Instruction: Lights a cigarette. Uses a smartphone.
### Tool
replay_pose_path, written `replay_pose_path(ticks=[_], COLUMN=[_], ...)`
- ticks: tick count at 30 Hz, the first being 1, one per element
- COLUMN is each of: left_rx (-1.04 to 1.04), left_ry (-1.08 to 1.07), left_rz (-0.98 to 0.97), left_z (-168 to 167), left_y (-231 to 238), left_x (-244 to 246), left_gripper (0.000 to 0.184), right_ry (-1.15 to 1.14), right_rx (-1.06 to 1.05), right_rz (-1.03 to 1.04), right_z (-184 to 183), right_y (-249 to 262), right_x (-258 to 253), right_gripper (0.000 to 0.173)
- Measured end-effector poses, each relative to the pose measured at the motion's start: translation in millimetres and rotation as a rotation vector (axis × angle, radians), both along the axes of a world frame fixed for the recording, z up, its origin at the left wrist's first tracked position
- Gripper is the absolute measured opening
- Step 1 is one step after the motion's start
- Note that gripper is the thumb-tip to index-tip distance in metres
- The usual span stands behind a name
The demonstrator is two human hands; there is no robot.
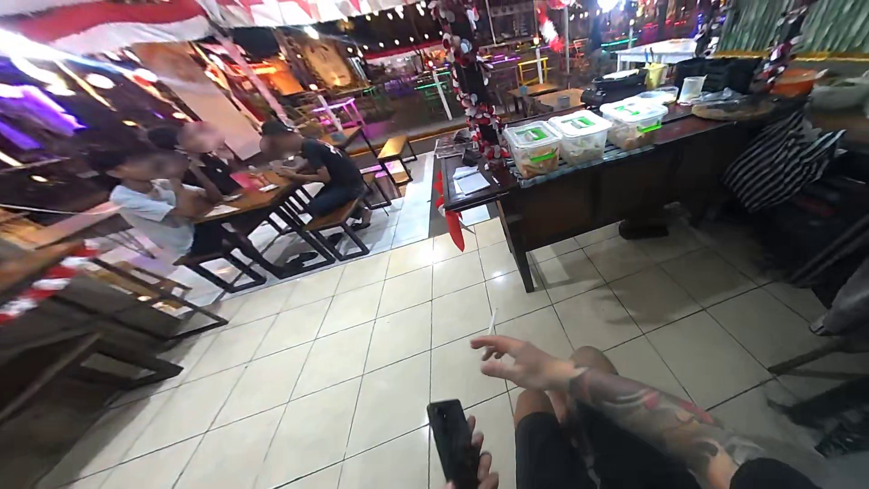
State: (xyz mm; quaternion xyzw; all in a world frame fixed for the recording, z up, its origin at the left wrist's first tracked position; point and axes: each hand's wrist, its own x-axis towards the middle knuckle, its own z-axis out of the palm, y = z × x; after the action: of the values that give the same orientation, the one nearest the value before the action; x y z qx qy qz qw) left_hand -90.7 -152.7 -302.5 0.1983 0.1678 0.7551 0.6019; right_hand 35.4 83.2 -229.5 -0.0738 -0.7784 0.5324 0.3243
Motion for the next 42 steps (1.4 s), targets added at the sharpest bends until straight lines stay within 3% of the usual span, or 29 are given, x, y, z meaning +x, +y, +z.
replay_pose_path(ticks=[3, 8, 14, 20, 24, 30, 33, 42], left_rx=[-0.022, -0.11, 0.036, -0.003, -0.054, -0.034, -0.053, -0.014], left_ry=[-0.02, 0.015, 0.083, 0.122, 0.159, 0.311, 0.374, 0.332], left_rz=[-0.019, 0.033, -0.016, 0.006, 0.011, 0.003, 0.004, -0.008], left_z=[-4.9, 4.3, -0.9, -10.8, -19.5, -25.2, -31.8, -32.9], left_y=[39.3, 80.4, 99.4, 95.1, 97.8, 119.6, 125.2, 119.6], left_x=[-7.9, -13.3, -29.3, -34.4, -38.8, -45.8, -46.3, -51.0], left_gripper=[0.073, 0.052, 0.044, 0.045, 0.044, 0.053, 0.061, 0.055], right_ry=[-0.055, -0.254, -0.262, -0.234, -0.14, -0.032, -0.012, 0.046], right_rx=[0.011, -0.071, -0.288, -0.48, -0.496, -0.514, -0.481, -0.449], right_rz=[0.074, 0.183, 0.333, 0.389, 0.387, 0.262, 0.226, 0.192], right_z=[20.8, 44.8, 25.0, -4.6, -27.1, -28.9, -33.6, -30.4], right_y=[9.9, 14.7, 18.5, 17.2, 15.0, 19.8, 20.3, 19.8], right_x=[-13.1, -26.2, -51.5, -58.3, -61.0, -56.6, -59.7, -63.4], right_gripper=[0.065, 0.106, 0.127, 0.128, 0.135, 0.13, 0.136, 0.134])
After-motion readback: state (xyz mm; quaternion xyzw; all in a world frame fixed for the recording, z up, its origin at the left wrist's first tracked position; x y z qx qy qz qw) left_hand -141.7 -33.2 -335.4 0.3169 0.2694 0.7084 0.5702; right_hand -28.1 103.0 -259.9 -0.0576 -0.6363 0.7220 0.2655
